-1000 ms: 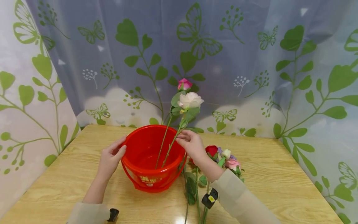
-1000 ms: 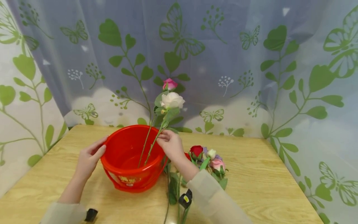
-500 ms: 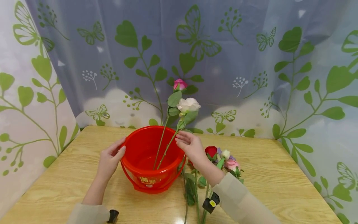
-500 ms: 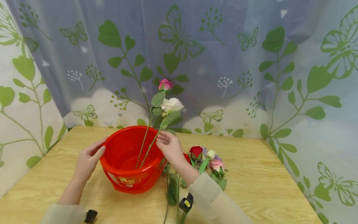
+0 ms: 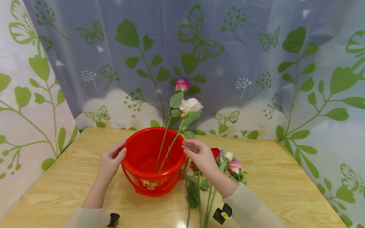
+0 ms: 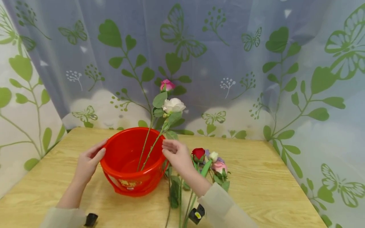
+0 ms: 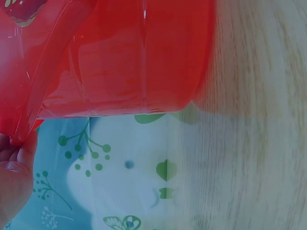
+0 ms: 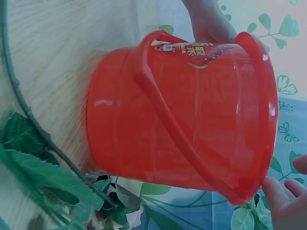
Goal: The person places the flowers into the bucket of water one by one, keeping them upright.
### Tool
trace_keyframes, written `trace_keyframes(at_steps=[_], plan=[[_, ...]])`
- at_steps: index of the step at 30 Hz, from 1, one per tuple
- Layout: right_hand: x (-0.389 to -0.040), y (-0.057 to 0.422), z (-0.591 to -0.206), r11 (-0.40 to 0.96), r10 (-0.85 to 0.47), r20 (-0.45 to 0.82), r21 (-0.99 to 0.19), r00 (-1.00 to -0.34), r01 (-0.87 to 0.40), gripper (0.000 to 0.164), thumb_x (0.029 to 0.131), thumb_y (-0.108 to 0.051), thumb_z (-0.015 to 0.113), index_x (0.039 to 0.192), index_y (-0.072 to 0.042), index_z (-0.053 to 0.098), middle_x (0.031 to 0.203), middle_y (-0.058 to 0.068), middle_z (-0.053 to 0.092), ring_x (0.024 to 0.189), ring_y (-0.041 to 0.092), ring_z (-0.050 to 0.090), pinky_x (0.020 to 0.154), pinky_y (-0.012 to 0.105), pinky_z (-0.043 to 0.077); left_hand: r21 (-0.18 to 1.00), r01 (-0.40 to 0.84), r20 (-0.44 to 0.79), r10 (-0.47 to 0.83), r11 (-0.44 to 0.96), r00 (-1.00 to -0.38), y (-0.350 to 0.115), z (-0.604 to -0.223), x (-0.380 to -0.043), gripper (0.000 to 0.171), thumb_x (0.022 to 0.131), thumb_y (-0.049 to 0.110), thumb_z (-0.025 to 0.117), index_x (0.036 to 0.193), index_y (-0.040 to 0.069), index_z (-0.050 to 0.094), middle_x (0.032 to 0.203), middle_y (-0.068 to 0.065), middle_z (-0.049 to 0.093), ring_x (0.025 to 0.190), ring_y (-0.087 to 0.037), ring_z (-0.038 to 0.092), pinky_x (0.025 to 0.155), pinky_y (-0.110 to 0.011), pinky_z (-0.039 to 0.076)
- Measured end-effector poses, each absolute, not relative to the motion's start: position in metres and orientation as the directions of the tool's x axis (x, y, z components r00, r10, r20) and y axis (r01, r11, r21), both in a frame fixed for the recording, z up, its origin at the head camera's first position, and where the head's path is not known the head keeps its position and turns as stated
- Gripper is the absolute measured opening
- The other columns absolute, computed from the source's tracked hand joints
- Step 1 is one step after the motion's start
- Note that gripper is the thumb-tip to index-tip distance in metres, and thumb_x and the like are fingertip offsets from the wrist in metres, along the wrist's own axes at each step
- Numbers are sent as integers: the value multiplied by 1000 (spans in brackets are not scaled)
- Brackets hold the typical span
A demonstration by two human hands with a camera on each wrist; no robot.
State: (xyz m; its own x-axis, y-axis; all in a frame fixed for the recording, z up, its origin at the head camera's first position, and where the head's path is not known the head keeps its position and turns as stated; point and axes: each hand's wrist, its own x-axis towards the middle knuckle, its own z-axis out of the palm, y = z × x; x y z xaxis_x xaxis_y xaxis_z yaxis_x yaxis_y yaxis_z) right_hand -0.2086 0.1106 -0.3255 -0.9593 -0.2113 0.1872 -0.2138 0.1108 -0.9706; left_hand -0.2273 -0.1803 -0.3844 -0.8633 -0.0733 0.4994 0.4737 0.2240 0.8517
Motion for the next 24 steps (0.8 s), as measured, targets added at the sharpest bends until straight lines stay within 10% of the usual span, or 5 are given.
trace_keyframes(at_steps=[24], plan=[[-180, 165, -347, 160, -120, 120, -977, -985, -139, 30, 86, 1, 54, 115, 6, 53, 112, 15, 57, 106, 27, 52, 83, 25, 46, 845, 483, 509, -69, 229, -858, -179, -381, -225, 32, 87, 2, 53, 118, -8, 53, 118, -25, 50, 91, 4, 54, 71, -13, 46]])
